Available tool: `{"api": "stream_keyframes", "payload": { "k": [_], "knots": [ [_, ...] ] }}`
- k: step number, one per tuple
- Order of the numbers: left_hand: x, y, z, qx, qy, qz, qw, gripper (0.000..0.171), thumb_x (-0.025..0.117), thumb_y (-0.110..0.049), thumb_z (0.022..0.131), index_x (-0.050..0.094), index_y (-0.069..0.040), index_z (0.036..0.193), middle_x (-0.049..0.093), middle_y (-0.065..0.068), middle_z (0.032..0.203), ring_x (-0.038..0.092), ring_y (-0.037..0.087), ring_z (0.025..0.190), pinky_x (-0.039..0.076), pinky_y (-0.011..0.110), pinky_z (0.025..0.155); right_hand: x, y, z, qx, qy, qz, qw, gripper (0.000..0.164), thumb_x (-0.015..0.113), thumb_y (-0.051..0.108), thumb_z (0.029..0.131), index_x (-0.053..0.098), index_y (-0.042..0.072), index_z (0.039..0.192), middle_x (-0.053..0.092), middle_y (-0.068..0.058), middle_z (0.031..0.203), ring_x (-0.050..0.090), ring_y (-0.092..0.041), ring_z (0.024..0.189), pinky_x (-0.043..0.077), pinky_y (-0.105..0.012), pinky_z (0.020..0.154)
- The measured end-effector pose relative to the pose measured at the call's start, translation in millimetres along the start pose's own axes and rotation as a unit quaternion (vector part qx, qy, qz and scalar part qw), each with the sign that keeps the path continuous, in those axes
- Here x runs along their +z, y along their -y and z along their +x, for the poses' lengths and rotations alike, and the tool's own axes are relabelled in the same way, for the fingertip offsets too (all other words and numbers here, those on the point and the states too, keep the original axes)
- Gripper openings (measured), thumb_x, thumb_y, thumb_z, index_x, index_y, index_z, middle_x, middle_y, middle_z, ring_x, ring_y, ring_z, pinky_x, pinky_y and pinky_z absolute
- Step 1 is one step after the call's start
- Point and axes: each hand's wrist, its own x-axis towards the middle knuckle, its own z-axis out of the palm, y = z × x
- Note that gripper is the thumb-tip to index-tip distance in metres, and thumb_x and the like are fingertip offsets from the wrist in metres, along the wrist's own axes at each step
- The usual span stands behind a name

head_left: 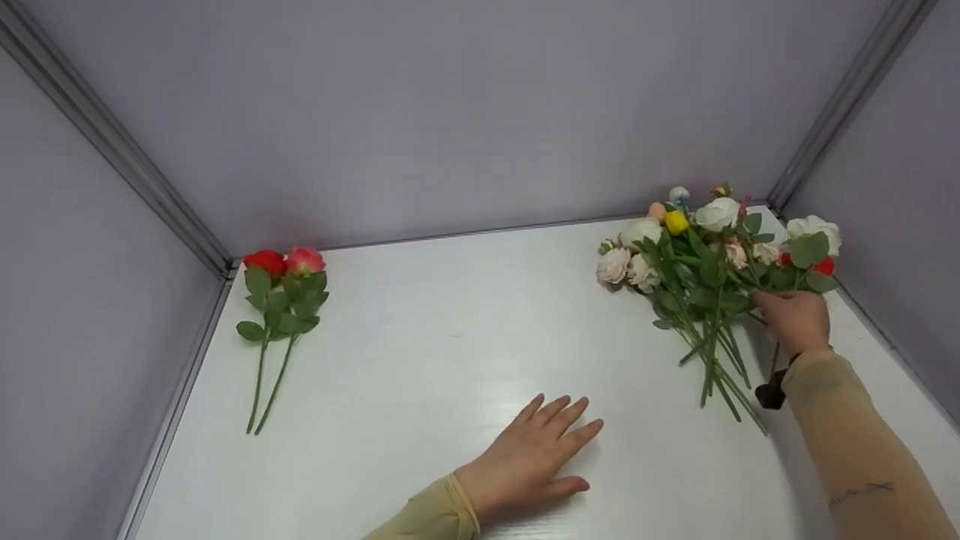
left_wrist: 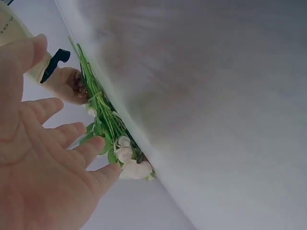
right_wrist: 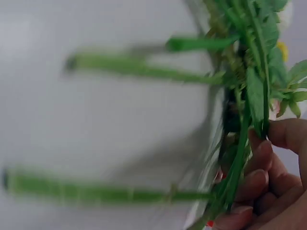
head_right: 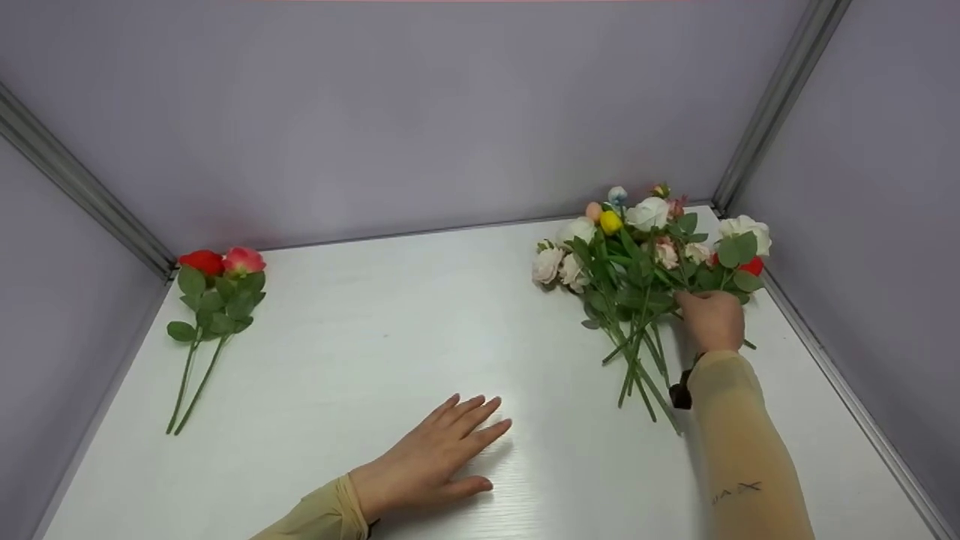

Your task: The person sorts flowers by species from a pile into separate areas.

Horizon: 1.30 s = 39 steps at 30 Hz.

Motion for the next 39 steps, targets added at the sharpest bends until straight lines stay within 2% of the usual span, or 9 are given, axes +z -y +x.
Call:
{"api": "stream_keyframes", "payload": {
  "k": [4, 8, 12, 15, 19, 23, 29, 36, 39],
  "knots": [
    [2.0, 1.6, -0.6, -0.005, 0.004, -0.004, 1.0, 0.077, 0.051, -0.06, 0.102, 0.025, -0.023, 0.164, 0.024, 0.008, 0.168, 0.024, 0.027, 0.153, 0.021, 0.051, 0.123, 2.0, 7.5, -5.3, 0.016, 0.002, 0.063, 0.998, 0.072, 0.054, 0.056, 0.099, 0.058, -0.003, 0.141, 0.057, -0.013, 0.131, 0.055, -0.024, 0.108, 0.049, -0.04, 0.088],
    [1.8, 2.5, 0.3, -0.011, 0.004, -0.011, 0.9999, 0.076, 0.052, -0.06, 0.102, 0.026, -0.023, 0.164, 0.025, 0.007, 0.168, 0.025, 0.027, 0.153, 0.021, 0.05, 0.123, 7.0, 16.4, -11.2, 0.026, -0.007, 0.131, 0.991, 0.067, 0.058, 0.054, 0.098, 0.06, 0.003, 0.141, 0.054, -0.004, 0.132, 0.048, -0.024, 0.122, 0.042, -0.046, 0.103],
    [0.0, 2.6, 1.8, -0.013, 0.004, -0.019, 0.9997, 0.075, 0.052, -0.059, 0.102, 0.027, -0.024, 0.164, 0.025, 0.006, 0.168, 0.025, 0.026, 0.153, 0.021, 0.05, 0.123, 9.8, 24.0, -18.6, 0.053, -0.022, 0.232, 0.971, 0.042, 0.064, 0.044, 0.099, 0.075, 0.007, 0.115, 0.059, 0.006, 0.098, 0.05, -0.016, 0.097, 0.049, -0.034, 0.084],
    [-1.5, 2.3, 1.7, -0.013, 0.009, -0.021, 0.9997, 0.075, 0.051, -0.059, 0.102, 0.027, -0.024, 0.164, 0.024, 0.006, 0.168, 0.024, 0.026, 0.153, 0.02, 0.05, 0.124, 10.3, 28.0, -24.2, 0.066, -0.029, 0.319, 0.945, 0.031, 0.064, 0.034, 0.1, 0.077, 0.007, 0.103, 0.06, 0.002, 0.086, 0.047, -0.016, 0.079, 0.045, -0.027, 0.06],
    [-3.8, 1.7, 1.3, -0.014, 0.009, -0.023, 0.9996, 0.074, 0.053, -0.058, 0.102, 0.029, -0.024, 0.163, 0.025, 0.007, 0.168, 0.025, 0.026, 0.153, 0.021, 0.05, 0.123, 10.7, 32.9, -31.0, 0.064, -0.035, 0.401, 0.913, 0.023, 0.062, 0.024, 0.101, 0.076, 0.005, 0.101, 0.062, -0.002, 0.086, 0.047, -0.014, 0.067, 0.043, -0.025, 0.05],
    [-6.4, 1.8, 1.4, -0.016, 0.006, -0.024, 0.9996, 0.074, 0.055, -0.058, 0.101, 0.031, -0.024, 0.162, 0.026, 0.007, 0.167, 0.025, 0.027, 0.153, 0.021, 0.05, 0.123, 12.8, 39.1, -36.3, 0.062, -0.038, 0.432, 0.899, 0.021, 0.063, 0.019, 0.101, 0.076, 0.006, 0.091, 0.06, -0.003, 0.078, 0.043, -0.014, 0.058, 0.041, -0.027, 0.047],
    [-10.8, 3.9, 3.2, -0.015, -0.004, -0.028, 0.9995, 0.072, 0.053, -0.058, 0.102, 0.033, -0.022, 0.162, 0.025, 0.007, 0.168, 0.024, 0.026, 0.153, 0.02, 0.051, 0.123, 25.0, 43.6, -38.9, 0.048, -0.031, 0.427, 0.903, 0.025, 0.064, 0.021, 0.101, 0.074, 0.003, 0.088, 0.056, -0.004, 0.074, 0.041, -0.016, 0.059, 0.041, -0.027, 0.049],
    [-27.3, 11.7, 7.0, -0.043, -0.026, -0.076, 0.9959, 0.068, 0.051, -0.056, 0.104, 0.036, -0.02, 0.16, 0.031, 0.006, 0.165, 0.028, 0.026, 0.151, 0.023, 0.05, 0.123, 53.3, 61.7, -52.1, -0.064, 0.025, 0.27, 0.961, 0.042, 0.06, 0.043, 0.103, 0.071, 0.008, 0.123, 0.054, -0.004, 0.08, 0.042, -0.014, 0.064, 0.041, -0.03, 0.057],
    [-37.8, 18.3, 13.3, -0.095, -0.042, -0.156, 0.9822, 0.061, 0.053, -0.051, 0.105, 0.044, -0.018, 0.156, 0.042, 0.004, 0.159, 0.037, 0.022, 0.147, 0.03, 0.044, 0.12, 75.0, 82.9, -66.5, -0.115, 0.062, 0.225, 0.965, 0.045, 0.061, 0.048, 0.102, 0.072, 0.01, 0.124, 0.056, -0.007, 0.082, 0.046, -0.016, 0.067, 0.043, -0.03, 0.057]
  ]
}}
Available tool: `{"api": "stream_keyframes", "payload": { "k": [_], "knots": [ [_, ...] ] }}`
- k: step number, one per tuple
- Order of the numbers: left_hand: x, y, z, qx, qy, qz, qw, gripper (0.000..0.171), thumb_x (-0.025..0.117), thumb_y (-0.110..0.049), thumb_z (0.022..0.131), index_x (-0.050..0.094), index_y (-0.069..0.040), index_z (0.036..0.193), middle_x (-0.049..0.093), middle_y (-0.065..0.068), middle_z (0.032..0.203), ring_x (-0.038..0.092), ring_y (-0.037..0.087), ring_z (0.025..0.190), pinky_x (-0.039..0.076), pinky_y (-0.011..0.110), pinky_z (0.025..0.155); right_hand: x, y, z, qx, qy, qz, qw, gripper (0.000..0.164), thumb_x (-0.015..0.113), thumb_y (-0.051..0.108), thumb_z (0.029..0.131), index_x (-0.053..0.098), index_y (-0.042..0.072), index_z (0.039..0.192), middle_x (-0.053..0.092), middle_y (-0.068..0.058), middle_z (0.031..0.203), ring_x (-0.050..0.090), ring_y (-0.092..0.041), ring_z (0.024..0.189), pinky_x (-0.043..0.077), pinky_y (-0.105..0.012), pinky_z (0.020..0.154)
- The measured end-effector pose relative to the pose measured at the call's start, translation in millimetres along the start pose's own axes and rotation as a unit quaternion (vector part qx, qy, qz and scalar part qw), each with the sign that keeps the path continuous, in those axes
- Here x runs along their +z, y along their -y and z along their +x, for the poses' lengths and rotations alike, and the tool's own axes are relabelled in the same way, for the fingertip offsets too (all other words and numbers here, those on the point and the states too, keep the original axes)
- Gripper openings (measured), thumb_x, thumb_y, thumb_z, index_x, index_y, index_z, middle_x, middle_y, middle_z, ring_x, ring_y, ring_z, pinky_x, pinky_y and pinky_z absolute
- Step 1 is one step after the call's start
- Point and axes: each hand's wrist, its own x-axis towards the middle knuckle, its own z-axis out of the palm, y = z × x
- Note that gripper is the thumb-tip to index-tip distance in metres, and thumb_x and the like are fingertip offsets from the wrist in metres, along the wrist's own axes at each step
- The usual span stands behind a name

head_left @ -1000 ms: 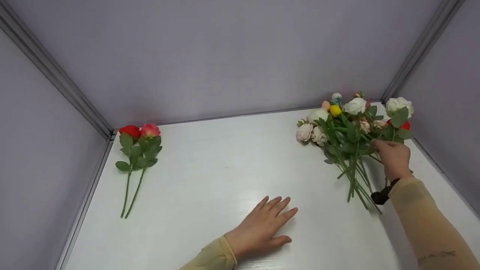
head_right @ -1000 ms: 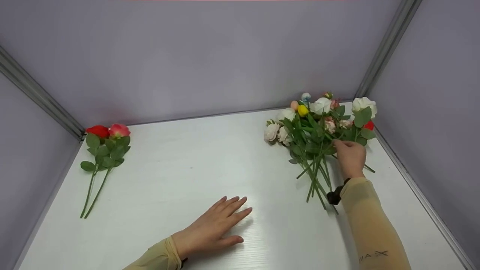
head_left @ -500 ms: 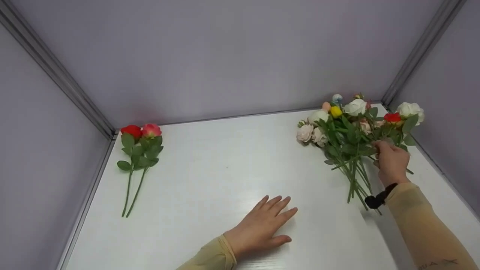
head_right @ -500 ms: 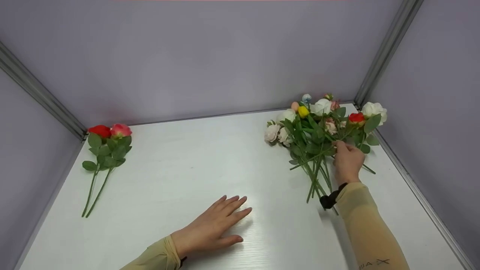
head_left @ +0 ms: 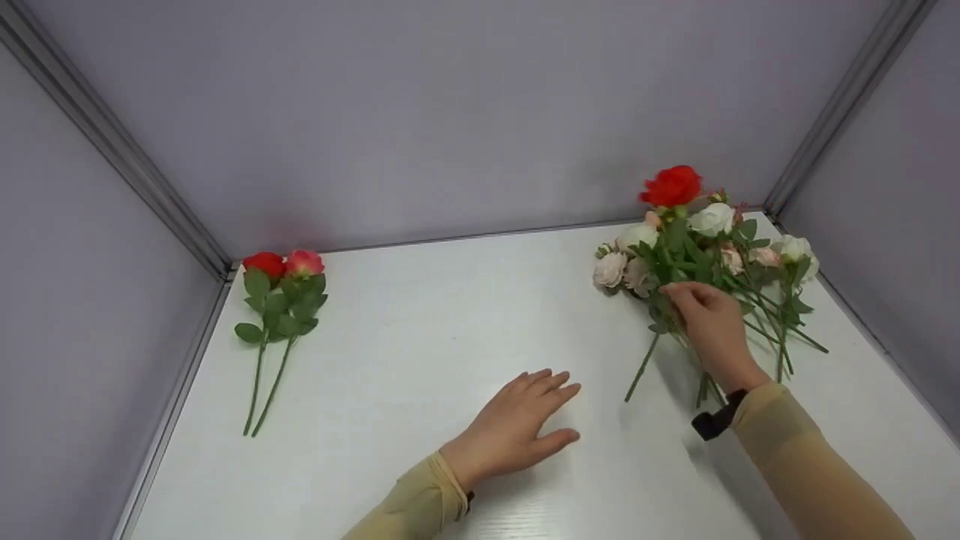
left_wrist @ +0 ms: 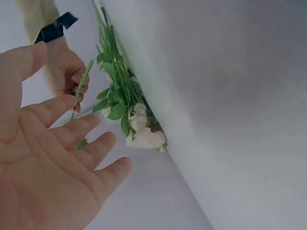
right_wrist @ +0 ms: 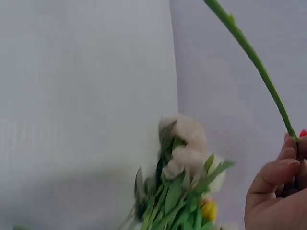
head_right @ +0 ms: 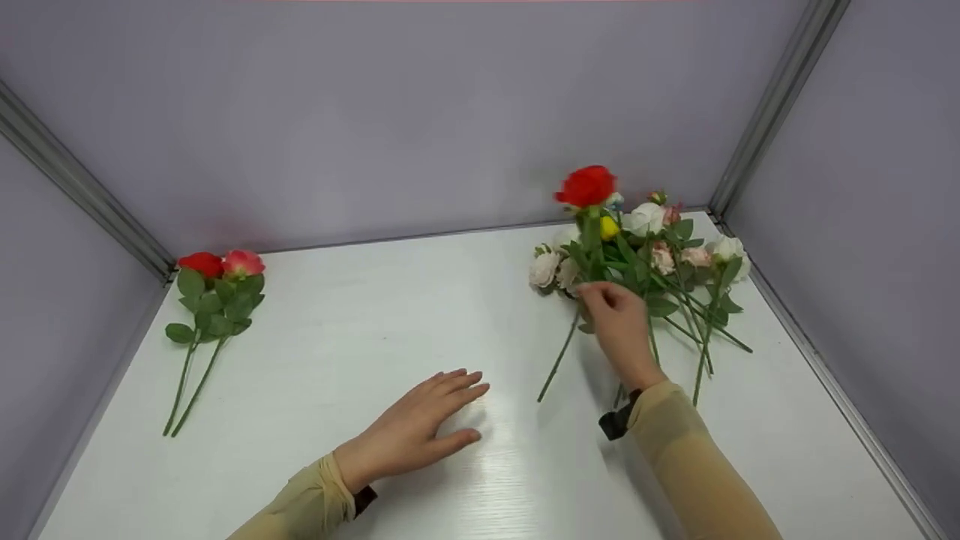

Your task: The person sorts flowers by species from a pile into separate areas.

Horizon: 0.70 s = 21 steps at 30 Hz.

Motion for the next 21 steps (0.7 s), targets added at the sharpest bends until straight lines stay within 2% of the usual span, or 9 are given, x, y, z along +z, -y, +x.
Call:
{"api": "stream_keyframes", "payload": {
  "k": [2, 4, 6, 8, 12, 14, 17, 21],
  "knots": [
    [-5.9, 2.8, 6.9, -0.05, -0.012, -0.079, 0.9956, 0.056, 0.054, -0.048, 0.105, 0.05, -0.018, 0.153, 0.051, -0.001, 0.152, 0.047, 0.018, 0.14, 0.038, 0.04, 0.115, 23.9, 7.2, -6.0, -0.023, 0.029, -0.006, 0.999, 0.046, 0.062, 0.048, 0.101, 0.072, 0.008, 0.122, 0.06, -0.01, 0.088, 0.05, -0.018, 0.071, 0.045, -0.029, 0.058],
    [-8.9, 6.8, 13.9, -0.1, -0.022, -0.165, 0.981, 0.051, 0.057, -0.046, 0.104, 0.056, -0.019, 0.148, 0.059, -0.005, 0.144, 0.056, 0.013, 0.129, 0.047, 0.036, 0.107, 48.3, 12.8, -12.6, -0.042, 0.056, 0.005, 0.998, 0.044, 0.064, 0.046, 0.1, 0.074, 0.007, 0.118, 0.061, -0.017, 0.093, 0.052, -0.02, 0.074, 0.047, -0.028, 0.06],
    [-9.4, 11.2, 19.7, -0.139, -0.029, -0.245, 0.9592, 0.046, 0.061, -0.042, 0.103, 0.062, -0.018, 0.142, 0.066, -0.007, 0.132, 0.063, 0.01, 0.116, 0.053, 0.033, 0.097, 69.7, 15.3, -18.2, -0.06, 0.077, 0.012, 0.995, 0.042, 0.066, 0.045, 0.099, 0.075, 0.007, 0.113, 0.062, -0.02, 0.093, 0.053, -0.021, 0.073, 0.047, -0.029, 0.06],
    [-9.7, 17.4, 24.6, -0.158, -0.034, -0.317, 0.9347, 0.038, 0.066, -0.034, 0.102, 0.068, -0.015, 0.135, 0.072, -0.006, 0.119, 0.068, 0.01, 0.103, 0.057, 0.032, 0.087, 88.9, 17.8, -21.8, -0.076, 0.09, 0.025, 0.993, 0.039, 0.069, 0.043, 0.098, 0.076, 0.007, 0.109, 0.06, -0.022, 0.09, 0.052, -0.023, 0.07, 0.046, -0.03, 0.059],
    [-8.4, 25.0, 29.4, -0.166, -0.05, -0.426, 0.8881, 0.025, 0.072, -0.016, 0.097, 0.074, -0.005, 0.119, 0.075, 0.0, 0.099, 0.071, 0.015, 0.087, 0.06, 0.032, 0.075, 112.9, 19.2, -25.3, -0.096, 0.093, 0.052, 0.99, 0.033, 0.072, 0.04, 0.097, 0.076, 0.008, 0.103, 0.058, -0.017, 0.082, 0.05, -0.024, 0.067, 0.044, -0.03, 0.058],
    [-7.1, 26.0, 29.7, -0.171, -0.056, -0.453, 0.8731, 0.023, 0.073, -0.013, 0.095, 0.074, -0.002, 0.115, 0.075, 0.002, 0.097, 0.072, 0.016, 0.085, 0.061, 0.033, 0.074, 119.5, 17.4, -26.1, -0.101, 0.092, 0.068, 0.988, 0.032, 0.072, 0.039, 0.097, 0.076, 0.008, 0.103, 0.058, -0.016, 0.081, 0.05, -0.025, 0.068, 0.043, -0.03, 0.058],
    [-3.5, 27.2, 27.9, -0.182, -0.056, -0.468, 0.863, 0.021, 0.074, -0.011, 0.094, 0.075, 0.0, 0.112, 0.075, 0.003, 0.095, 0.072, 0.017, 0.083, 0.062, 0.033, 0.073, 125.1, 12.3, -27.6, -0.092, 0.096, 0.078, 0.988, 0.033, 0.071, 0.038, 0.097, 0.076, 0.007, 0.107, 0.061, -0.016, 0.084, 0.054, -0.03, 0.073, 0.046, -0.029, 0.06],
    [-1.8, 30.2, 27.1, -0.189, -0.054, -0.467, 0.8621, 0.02, 0.074, -0.011, 0.095, 0.075, 0.0, 0.112, 0.074, 0.002, 0.094, 0.073, 0.018, 0.082, 0.062, 0.033, 0.072, 128.6, 10.0, -26.6, -0.071, 0.107, 0.089, 0.988, 0.035, 0.072, 0.035, 0.098, 0.075, 0.003, 0.113, 0.069, -0.016, 0.096, 0.062, -0.033, 0.084, 0.054, -0.03, 0.068]
  ]
}}
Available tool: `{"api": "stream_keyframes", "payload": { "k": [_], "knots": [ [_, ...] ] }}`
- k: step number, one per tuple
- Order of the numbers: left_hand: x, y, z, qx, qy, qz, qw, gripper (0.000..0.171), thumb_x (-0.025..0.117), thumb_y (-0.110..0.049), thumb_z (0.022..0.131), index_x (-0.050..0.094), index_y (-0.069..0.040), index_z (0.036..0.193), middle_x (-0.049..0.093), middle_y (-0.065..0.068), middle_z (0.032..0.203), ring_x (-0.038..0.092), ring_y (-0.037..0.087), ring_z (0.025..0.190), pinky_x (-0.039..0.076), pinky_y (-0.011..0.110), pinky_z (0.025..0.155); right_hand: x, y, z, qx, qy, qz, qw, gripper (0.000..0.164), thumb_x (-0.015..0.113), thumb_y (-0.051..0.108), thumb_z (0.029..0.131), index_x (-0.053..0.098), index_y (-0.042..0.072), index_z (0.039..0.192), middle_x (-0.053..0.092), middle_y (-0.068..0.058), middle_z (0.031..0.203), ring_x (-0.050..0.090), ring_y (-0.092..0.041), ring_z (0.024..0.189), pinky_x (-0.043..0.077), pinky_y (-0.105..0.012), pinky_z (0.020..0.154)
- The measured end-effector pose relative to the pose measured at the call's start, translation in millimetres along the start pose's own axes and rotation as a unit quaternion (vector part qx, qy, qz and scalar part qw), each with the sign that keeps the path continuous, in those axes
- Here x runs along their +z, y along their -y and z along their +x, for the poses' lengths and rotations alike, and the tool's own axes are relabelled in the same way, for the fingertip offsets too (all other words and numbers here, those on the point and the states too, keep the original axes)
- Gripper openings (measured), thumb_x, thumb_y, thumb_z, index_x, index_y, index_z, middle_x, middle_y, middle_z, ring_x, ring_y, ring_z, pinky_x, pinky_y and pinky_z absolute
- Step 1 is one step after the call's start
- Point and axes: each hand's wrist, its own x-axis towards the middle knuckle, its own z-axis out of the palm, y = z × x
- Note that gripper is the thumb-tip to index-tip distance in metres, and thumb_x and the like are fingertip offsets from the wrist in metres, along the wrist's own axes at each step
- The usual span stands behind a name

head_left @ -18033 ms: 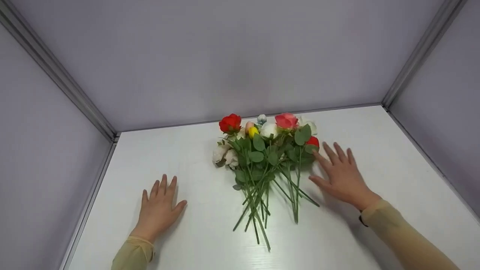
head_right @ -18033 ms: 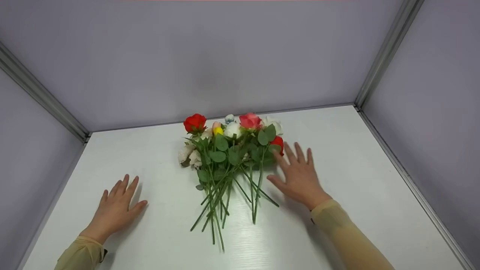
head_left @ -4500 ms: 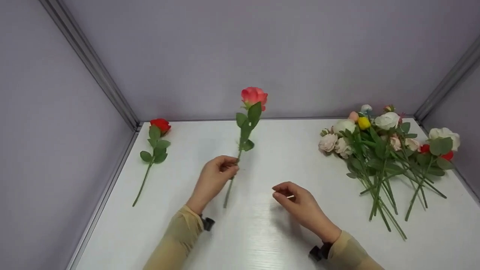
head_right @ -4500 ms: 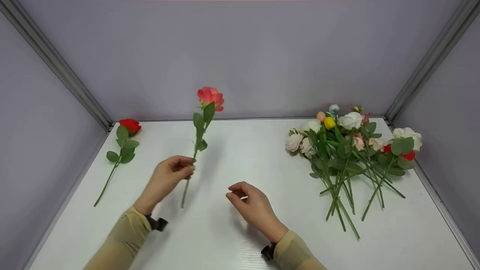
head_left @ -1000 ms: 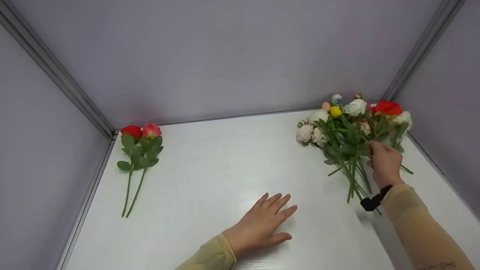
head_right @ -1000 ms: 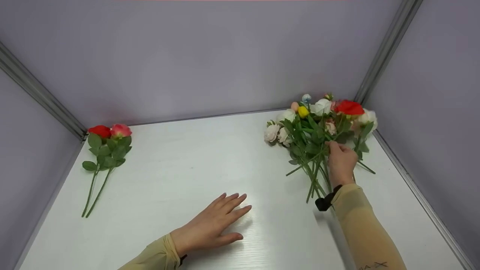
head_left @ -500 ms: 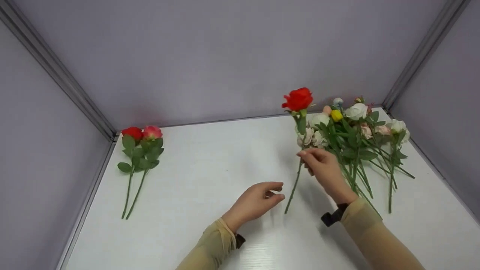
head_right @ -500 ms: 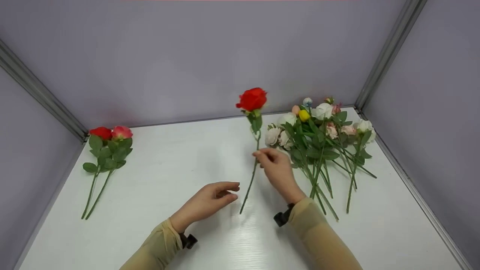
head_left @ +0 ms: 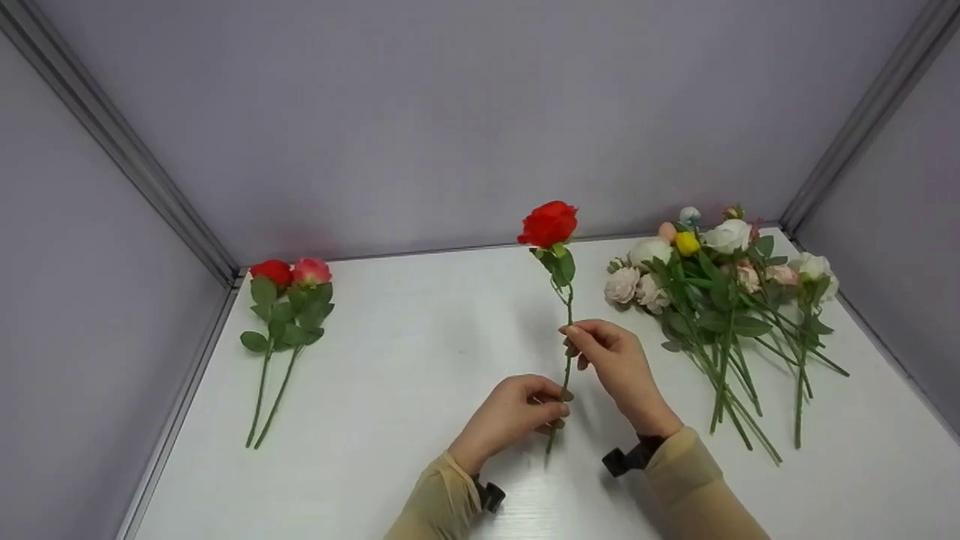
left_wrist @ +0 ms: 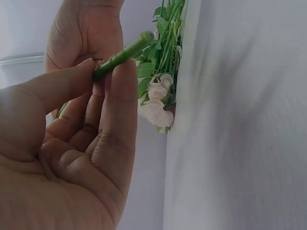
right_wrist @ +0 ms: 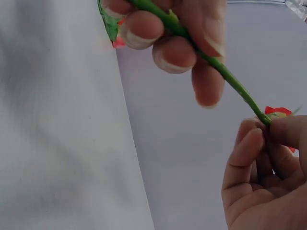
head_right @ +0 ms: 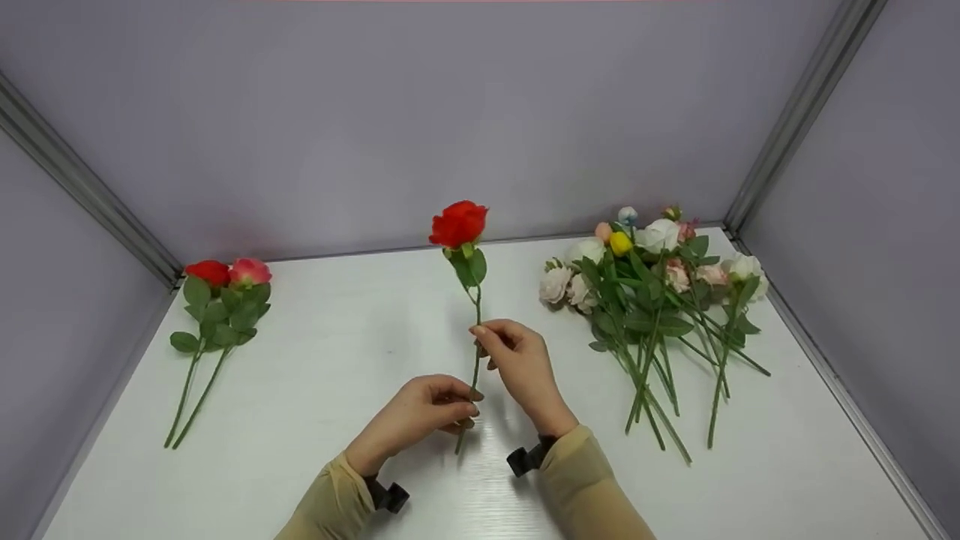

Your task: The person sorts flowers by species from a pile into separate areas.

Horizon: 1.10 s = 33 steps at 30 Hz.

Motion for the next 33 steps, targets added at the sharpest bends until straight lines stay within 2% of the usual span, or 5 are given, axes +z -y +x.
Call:
{"api": "stream_keyframes", "payload": {
  "k": [4, 10, 19, 24, 33],
  "knots": [
    [0.7, 1.0, -0.3, -0.006, -0.006, 0.008, 0.9999, 0.018, 0.074, -0.011, 0.095, 0.076, -0.001, 0.11, 0.073, 0.001, 0.093, 0.072, 0.018, 0.082, 0.062, 0.033, 0.071, -2.2, 0.5, -1.4, 0.018, 0.021, 0.043, 0.999, 0.033, 0.074, 0.025, 0.097, 0.072, -0.002, 0.115, 0.072, -0.019, 0.102, 0.069, -0.03, 0.088, 0.059, -0.036, 0.076],
    [3.1, 0.9, -2.7, 0.001, -0.022, 0.017, 0.9996, 0.019, 0.076, -0.011, 0.093, 0.076, 0.0, 0.108, 0.074, 0.001, 0.091, 0.072, 0.016, 0.081, 0.062, 0.031, 0.07, -2.9, 3.5, -4.4, 0.033, 0.023, 0.088, 0.995, 0.029, 0.074, 0.017, 0.097, 0.07, -0.007, 0.114, 0.07, -0.021, 0.098, 0.07, -0.029, 0.085, 0.061, -0.04, 0.079],
    [4.3, 1.6, -3.0, 0.019, -0.043, 0.066, 0.9967, 0.013, 0.075, -0.013, 0.093, 0.076, -0.004, 0.103, 0.073, -0.004, 0.089, 0.071, 0.01, 0.082, 0.06, 0.027, 0.071, 1.5, 7.2, -8.8, 0.023, 0.013, 0.108, 0.994, 0.029, 0.078, 0.016, 0.094, 0.069, -0.006, 0.111, 0.068, -0.022, 0.098, 0.069, -0.03, 0.084, 0.061, -0.046, 0.08],
    [5.0, 0.5, -3.7, 0.027, -0.038, 0.068, 0.9966, 0.013, 0.071, -0.011, 0.097, 0.076, -0.004, 0.107, 0.074, -0.004, 0.092, 0.071, 0.011, 0.084, 0.06, 0.026, 0.073, 2.2, 8.1, -10.6, 0.01, 0.021, 0.12, 0.993, 0.027, 0.077, 0.012, 0.094, 0.068, -0.007, 0.112, 0.067, -0.023, 0.101, 0.07, -0.032, 0.087, 0.061, -0.047, 0.081],
    [7.2, 4.3, -2.0, 0.029, -0.027, 0.048, 0.9981, 0.015, 0.07, -0.01, 0.098, 0.075, -0.001, 0.108, 0.074, -0.002, 0.095, 0.072, 0.013, 0.086, 0.06, 0.027, 0.075, 3.8, 9.5, -11.6, 0.017, 0.021, 0.115, 0.993, 0.025, 0.076, 0.006, 0.093, 0.068, -0.008, 0.111, 0.067, -0.023, 0.107, 0.07, -0.03, 0.087, 0.061, -0.045, 0.08]
  ]
}}
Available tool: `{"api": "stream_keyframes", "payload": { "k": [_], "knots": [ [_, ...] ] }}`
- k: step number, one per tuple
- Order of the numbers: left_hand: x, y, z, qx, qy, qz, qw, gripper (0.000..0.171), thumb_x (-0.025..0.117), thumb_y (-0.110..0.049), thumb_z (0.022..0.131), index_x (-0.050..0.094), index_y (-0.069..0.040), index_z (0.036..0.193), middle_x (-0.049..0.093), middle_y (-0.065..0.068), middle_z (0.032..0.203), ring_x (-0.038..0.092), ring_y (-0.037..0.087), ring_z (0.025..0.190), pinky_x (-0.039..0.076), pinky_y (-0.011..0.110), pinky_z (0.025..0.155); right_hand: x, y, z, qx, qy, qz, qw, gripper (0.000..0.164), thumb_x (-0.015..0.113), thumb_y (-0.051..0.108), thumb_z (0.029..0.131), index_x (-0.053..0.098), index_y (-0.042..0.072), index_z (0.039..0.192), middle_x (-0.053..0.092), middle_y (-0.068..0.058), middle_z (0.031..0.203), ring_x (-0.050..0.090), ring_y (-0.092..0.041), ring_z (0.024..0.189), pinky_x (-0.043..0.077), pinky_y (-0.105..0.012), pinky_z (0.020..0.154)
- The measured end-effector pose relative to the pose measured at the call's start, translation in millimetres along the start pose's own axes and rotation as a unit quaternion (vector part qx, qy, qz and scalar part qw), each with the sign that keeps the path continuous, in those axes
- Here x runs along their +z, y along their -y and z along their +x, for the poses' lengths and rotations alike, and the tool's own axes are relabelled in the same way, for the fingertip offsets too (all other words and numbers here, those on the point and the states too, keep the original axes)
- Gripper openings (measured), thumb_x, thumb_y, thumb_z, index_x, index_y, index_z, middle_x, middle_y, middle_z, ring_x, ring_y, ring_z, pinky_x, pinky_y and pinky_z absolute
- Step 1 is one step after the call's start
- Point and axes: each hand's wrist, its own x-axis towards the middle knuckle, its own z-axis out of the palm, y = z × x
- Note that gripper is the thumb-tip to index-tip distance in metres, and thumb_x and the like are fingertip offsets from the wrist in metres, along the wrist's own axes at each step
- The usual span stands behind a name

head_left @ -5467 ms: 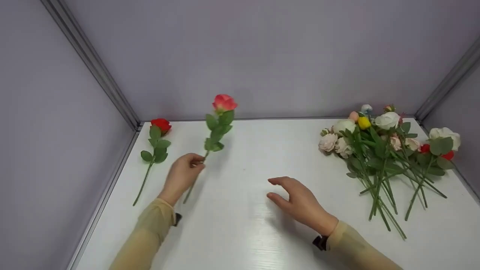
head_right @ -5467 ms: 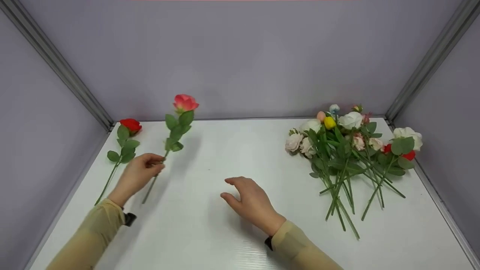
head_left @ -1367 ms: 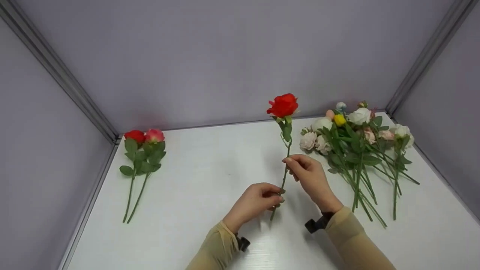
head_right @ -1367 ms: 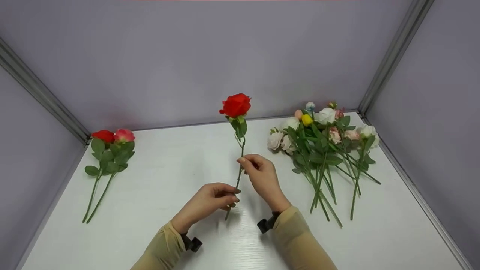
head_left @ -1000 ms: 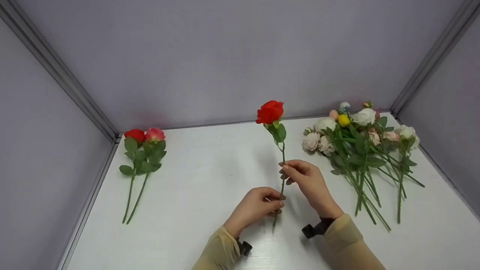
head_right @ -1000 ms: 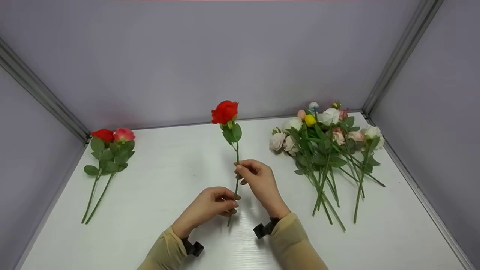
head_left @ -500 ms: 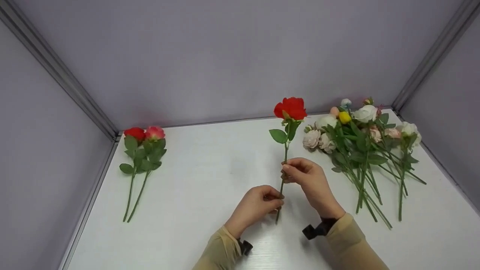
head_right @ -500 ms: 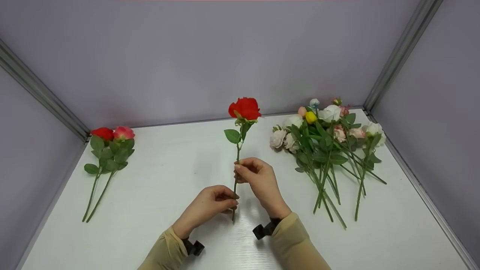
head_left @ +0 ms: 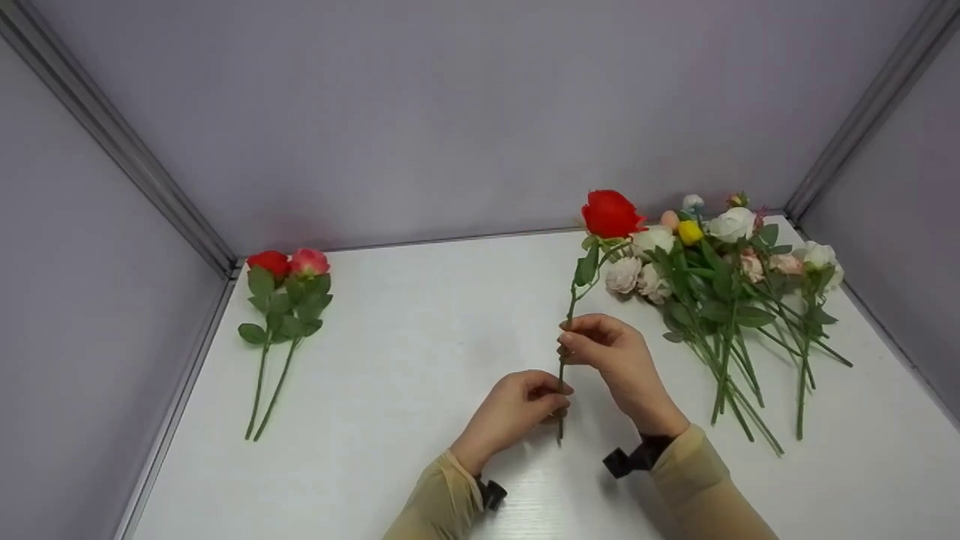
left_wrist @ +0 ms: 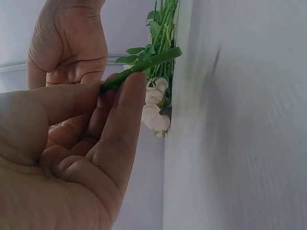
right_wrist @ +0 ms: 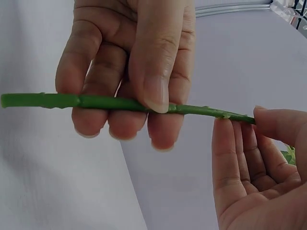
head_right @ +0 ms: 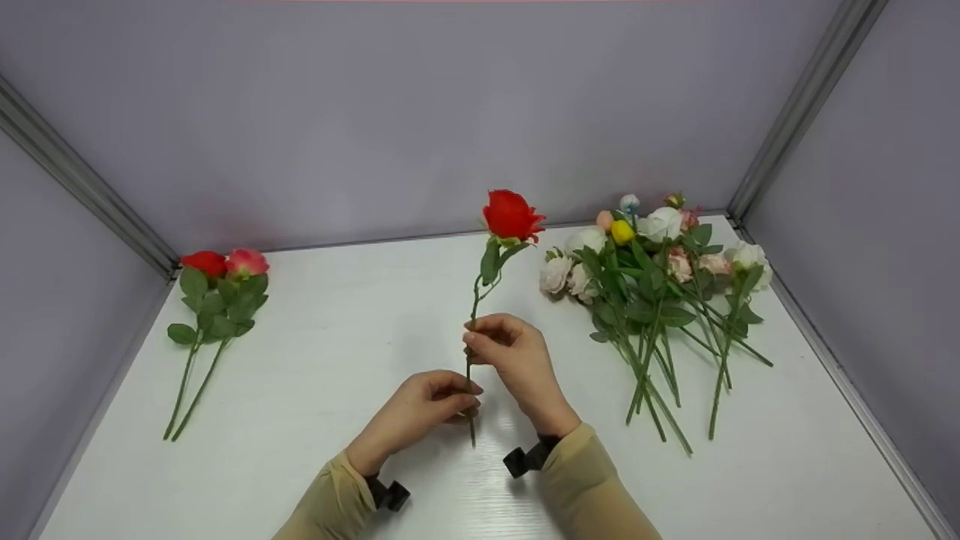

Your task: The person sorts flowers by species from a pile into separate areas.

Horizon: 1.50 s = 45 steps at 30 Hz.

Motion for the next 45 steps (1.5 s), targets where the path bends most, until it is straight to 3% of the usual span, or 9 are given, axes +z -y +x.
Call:
{"api": "stream_keyframes", "payload": {
  "k": [10, 13, 17, 20, 26, 29, 32, 36, 45],
  "knots": [
    [-9.4, -5.4, -7.5, 0.032, -0.015, -0.039, 0.9986, 0.014, 0.072, -0.012, 0.097, 0.076, -0.007, 0.11, 0.075, 0.002, 0.102, 0.072, 0.014, 0.088, 0.061, 0.03, 0.077, 3.5, 6.3, -0.7, 0.002, -0.009, 0.019, 1.0, 0.03, 0.076, 0.012, 0.094, 0.068, -0.008, 0.115, 0.067, -0.025, 0.109, 0.071, -0.03, 0.092, 0.06, -0.044, 0.086],
    [-26.9, -6.6, -16.1, 0.033, -0.034, 0.02, 0.9987, 0.014, 0.073, -0.015, 0.097, 0.077, -0.01, 0.11, 0.074, -0.002, 0.099, 0.07, 0.011, 0.086, 0.059, 0.028, 0.076, 7.7, 1.4, 0.2, 0.004, 0.008, 0.002, 1.0, 0.032, 0.074, 0.016, 0.097, 0.068, -0.007, 0.119, 0.069, -0.023, 0.108, 0.07, -0.033, 0.096, 0.06, -0.044, 0.087],
    [-76.3, -0.7, -39.4, 0.003, -0.082, 0.131, 0.9881, 0.013, 0.073, -0.014, 0.097, 0.077, -0.008, 0.108, 0.073, -0.003, 0.094, 0.068, 0.009, 0.081, 0.058, 0.029, 0.072, 20.2, -10.2, 2.5, -0.003, 0.072, -0.14, 0.988, 0.038, 0.069, 0.031, 0.1, 0.068, 0.006, 0.129, 0.071, -0.012, 0.117, 0.069, -0.028, 0.106, 0.058, -0.042, 0.092],
    [-128.6, 11.4, -64.3, -0.024, -0.144, 0.216, 0.9653, 0.011, 0.072, -0.011, 0.096, 0.077, -0.007, 0.106, 0.073, 0.001, 0.093, 0.066, 0.013, 0.078, 0.056, 0.034, 0.07, 31.5, -16.5, 0.7, -0.047, 0.125, -0.316, 0.939, 0.047, 0.064, 0.043, 0.101, 0.061, 0.018, 0.142, 0.065, -0.003, 0.133, 0.062, -0.023, 0.122, 0.051, -0.043, 0.102],
    [-242.0, 37.4, -121.9, -0.109, -0.236, 0.384, 0.8859, 0.017, 0.067, -0.009, 0.098, 0.075, 0.0, 0.11, 0.073, 0.016, 0.104, 0.068, 0.032, 0.094, 0.054, 0.05, 0.082, 67.8, -26.6, 5.4, -0.2, 0.246, -0.597, 0.737, 0.072, 0.054, 0.057, 0.102, 0.035, 0.019, 0.161, 0.037, -0.01, 0.162, 0.028, -0.032, 0.151, 0.024, -0.053, 0.121],
    [-278.5, 45.9, -141.1, -0.147, -0.255, 0.413, 0.862, 0.02, 0.063, -0.009, 0.1, 0.072, 0.004, 0.113, 0.072, 0.021, 0.108, 0.067, 0.036, 0.093, 0.054, 0.053, 0.079, 93.6, -29.0, 7.1, -0.239, 0.289, -0.635, 0.675, 0.075, 0.05, 0.06, 0.103, 0.03, 0.022, 0.163, 0.029, -0.01, 0.166, 0.018, -0.035, 0.154, 0.015, -0.056, 0.123],
    [-296.3, 55.0, -146.3, -0.171, -0.267, 0.416, 0.8523, 0.022, 0.06, -0.008, 0.1, 0.071, 0.006, 0.113, 0.07, 0.024, 0.109, 0.067, 0.038, 0.091, 0.055, 0.054, 0.077, 116.3, -32.3, 5.3, -0.251, 0.31, -0.636, 0.661, 0.074, 0.047, 0.062, 0.103, 0.029, 0.023, 0.163, 0.03, -0.009, 0.166, 0.016, -0.034, 0.155, 0.012, -0.057, 0.124],
    [-302.9, 65.6, -141.0, -0.184, -0.267, 0.405, 0.8546, 0.025, 0.057, -0.008, 0.1, 0.07, 0.007, 0.113, 0.07, 0.026, 0.11, 0.067, 0.04, 0.091, 0.055, 0.055, 0.076, 133.7, -37.3, -0.4, -0.256, 0.327, -0.629, 0.658, 0.071, 0.044, 0.062, 0.104, 0.032, 0.023, 0.162, 0.033, -0.009, 0.164, 0.016, -0.034, 0.155, 0.012, -0.057, 0.123],
    [-301.3, 75.0, -137.9, -0.191, -0.268, 0.385, 0.8619, 0.027, 0.06, -0.009, 0.098, 0.067, 0.011, 0.115, 0.068, 0.029, 0.112, 0.066, 0.044, 0.097, 0.054, 0.055, 0.08, 122.6, -42.6, -7.6, -0.228, 0.336, -0.638, 0.655, 0.066, 0.048, 0.057, 0.105, 0.039, 0.02, 0.159, 0.036, -0.01, 0.163, 0.017, -0.036, 0.154, 0.014, -0.057, 0.123]
  ]
}}
